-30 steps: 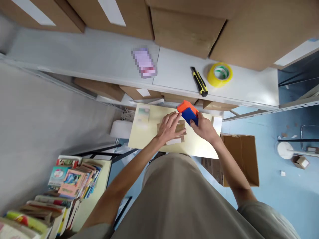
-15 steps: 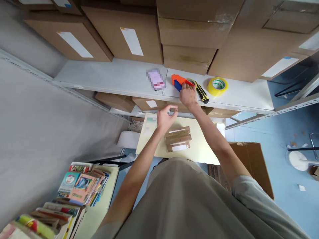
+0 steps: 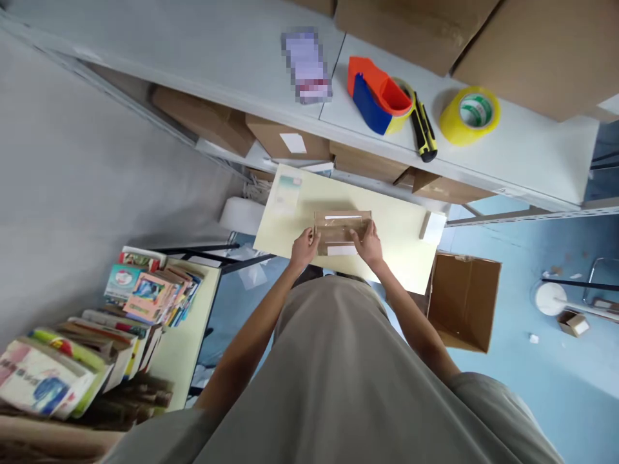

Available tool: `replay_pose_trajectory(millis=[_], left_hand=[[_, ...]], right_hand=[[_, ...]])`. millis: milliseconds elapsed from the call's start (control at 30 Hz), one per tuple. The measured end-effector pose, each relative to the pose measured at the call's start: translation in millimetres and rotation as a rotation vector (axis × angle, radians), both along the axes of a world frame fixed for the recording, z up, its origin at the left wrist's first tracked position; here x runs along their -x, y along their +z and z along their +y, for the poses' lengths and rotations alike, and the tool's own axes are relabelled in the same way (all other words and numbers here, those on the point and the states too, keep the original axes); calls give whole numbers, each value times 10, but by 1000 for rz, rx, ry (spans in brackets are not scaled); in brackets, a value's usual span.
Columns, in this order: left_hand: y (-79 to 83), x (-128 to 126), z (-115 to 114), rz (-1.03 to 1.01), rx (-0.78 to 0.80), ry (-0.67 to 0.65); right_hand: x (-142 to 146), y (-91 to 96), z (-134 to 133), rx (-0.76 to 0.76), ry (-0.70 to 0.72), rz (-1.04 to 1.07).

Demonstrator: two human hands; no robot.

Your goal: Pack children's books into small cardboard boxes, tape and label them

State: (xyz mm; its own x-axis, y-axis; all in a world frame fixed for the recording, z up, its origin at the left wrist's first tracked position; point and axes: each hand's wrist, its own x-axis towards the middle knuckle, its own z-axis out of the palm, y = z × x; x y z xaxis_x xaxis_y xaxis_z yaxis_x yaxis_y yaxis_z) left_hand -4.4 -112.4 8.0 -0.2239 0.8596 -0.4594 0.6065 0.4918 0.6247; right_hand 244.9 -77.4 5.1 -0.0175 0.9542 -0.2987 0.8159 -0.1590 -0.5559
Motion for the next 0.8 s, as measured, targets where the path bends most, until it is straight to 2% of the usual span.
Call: replay_pose_trajectory(millis=[67, 167, 233, 333, 467, 567, 700, 800], left_hand=[[-48, -206, -5, 68, 62, -35], [-113, -376, 37, 157, 114, -15], [-173, -364, 58, 160, 129, 3], [-275, -227, 84, 119, 99, 10], [-338, -22, 138, 24, 22, -11], [-307, 77, 157, -6, -72, -12], [-267, 133, 108, -89, -303, -37], [-342, 124, 44, -135, -334, -61]], right_hand=[[41, -250, -65, 19, -85, 46], [-14, -439, -36, 90, -189, 111], [-128, -494, -7, 154, -183, 188], [-302, -535, 17, 151, -121, 321], [-423, -500, 39, 61, -84, 395], [-501, -364, 11, -70, -76, 385], [-637, -155, -159, -201, -90, 373], [-683, -148, -355, -195, -113, 373]])
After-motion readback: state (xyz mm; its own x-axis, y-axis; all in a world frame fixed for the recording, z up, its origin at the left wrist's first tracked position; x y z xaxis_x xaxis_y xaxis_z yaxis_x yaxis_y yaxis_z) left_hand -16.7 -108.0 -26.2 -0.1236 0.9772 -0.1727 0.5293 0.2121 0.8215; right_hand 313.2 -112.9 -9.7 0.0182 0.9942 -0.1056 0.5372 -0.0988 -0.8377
